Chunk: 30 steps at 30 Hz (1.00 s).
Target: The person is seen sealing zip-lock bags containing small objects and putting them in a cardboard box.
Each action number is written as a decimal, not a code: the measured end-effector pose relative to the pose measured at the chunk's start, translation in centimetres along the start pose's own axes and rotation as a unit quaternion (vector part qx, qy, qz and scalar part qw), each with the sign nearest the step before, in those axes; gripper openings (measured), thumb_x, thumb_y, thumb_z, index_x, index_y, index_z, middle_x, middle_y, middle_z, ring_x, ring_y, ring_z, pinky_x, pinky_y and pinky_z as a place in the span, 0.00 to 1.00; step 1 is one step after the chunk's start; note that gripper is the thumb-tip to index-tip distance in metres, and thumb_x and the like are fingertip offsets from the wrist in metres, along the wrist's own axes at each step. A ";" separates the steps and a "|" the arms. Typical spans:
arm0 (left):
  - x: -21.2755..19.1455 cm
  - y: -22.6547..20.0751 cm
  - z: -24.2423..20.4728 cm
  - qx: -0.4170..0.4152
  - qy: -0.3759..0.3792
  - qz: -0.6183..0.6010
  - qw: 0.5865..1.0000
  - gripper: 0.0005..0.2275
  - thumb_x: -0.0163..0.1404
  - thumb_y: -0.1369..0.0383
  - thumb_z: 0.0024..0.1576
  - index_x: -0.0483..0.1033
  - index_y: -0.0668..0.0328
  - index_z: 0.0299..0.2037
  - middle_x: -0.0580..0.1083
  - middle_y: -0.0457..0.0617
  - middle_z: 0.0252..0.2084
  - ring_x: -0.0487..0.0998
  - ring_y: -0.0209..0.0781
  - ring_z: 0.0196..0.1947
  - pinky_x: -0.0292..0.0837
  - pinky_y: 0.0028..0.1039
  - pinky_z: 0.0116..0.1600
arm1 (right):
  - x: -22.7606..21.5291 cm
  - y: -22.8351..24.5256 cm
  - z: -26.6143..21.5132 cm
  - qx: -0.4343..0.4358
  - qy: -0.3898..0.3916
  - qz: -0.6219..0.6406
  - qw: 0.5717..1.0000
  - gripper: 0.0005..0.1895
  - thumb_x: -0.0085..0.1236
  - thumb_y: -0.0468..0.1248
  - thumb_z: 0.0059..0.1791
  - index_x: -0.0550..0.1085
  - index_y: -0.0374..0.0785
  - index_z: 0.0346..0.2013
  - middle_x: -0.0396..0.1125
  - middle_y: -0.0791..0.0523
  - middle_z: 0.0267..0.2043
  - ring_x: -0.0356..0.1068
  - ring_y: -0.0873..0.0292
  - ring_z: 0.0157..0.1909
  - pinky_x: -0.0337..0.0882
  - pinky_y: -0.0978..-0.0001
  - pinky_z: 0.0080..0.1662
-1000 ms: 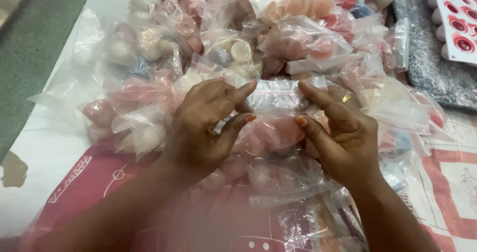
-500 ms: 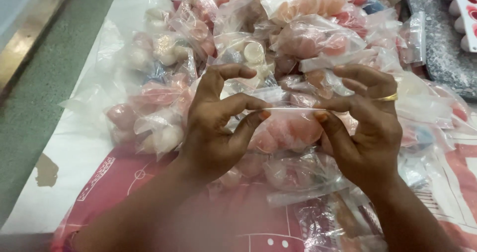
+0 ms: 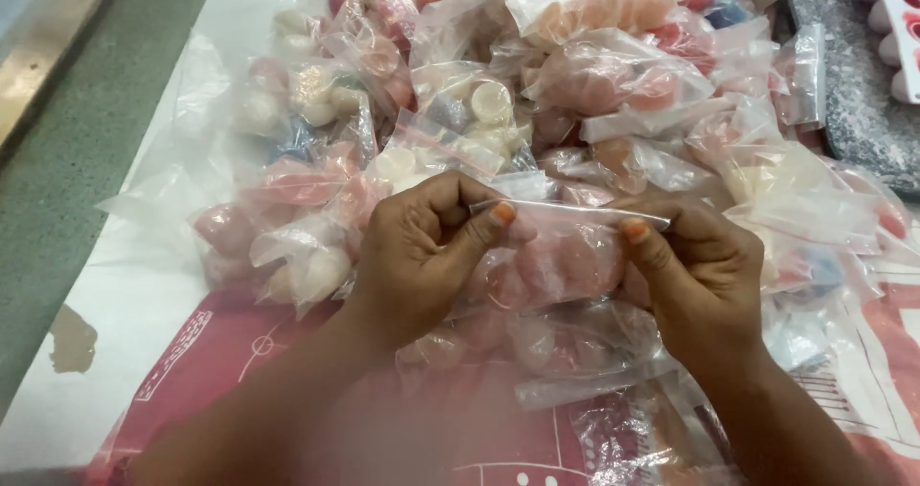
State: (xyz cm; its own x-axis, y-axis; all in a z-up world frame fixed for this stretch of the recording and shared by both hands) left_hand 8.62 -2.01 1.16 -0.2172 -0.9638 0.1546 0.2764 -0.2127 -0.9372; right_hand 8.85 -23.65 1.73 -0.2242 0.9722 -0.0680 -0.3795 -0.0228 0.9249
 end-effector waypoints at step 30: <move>-0.5 0.3 5.1 -0.097 0.010 0.176 0.980 0.06 0.54 0.68 0.62 0.77 0.63 0.41 0.81 0.48 0.35 0.78 0.32 0.31 0.74 0.25 0.35 | 4.0 2.5 5.3 -0.085 0.016 -0.219 0.972 0.27 0.65 0.33 0.51 0.64 0.31 0.61 0.68 0.48 0.53 0.74 0.55 0.49 0.76 0.70 0.46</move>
State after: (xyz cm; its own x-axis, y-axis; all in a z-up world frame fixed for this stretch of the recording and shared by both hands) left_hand 13.60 -2.38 2.37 -0.1591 -0.9683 -0.1926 0.1552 0.1681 -0.9735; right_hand 11.78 -18.61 5.79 -0.0346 0.8892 -0.4563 -0.5874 0.3513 0.7291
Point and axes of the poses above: each hand's wrist, its own z-axis towards the middle knuckle, its own x-axis out of the palm, y = z × x, the point moved 9 cm from there along z, towards the middle knuckle
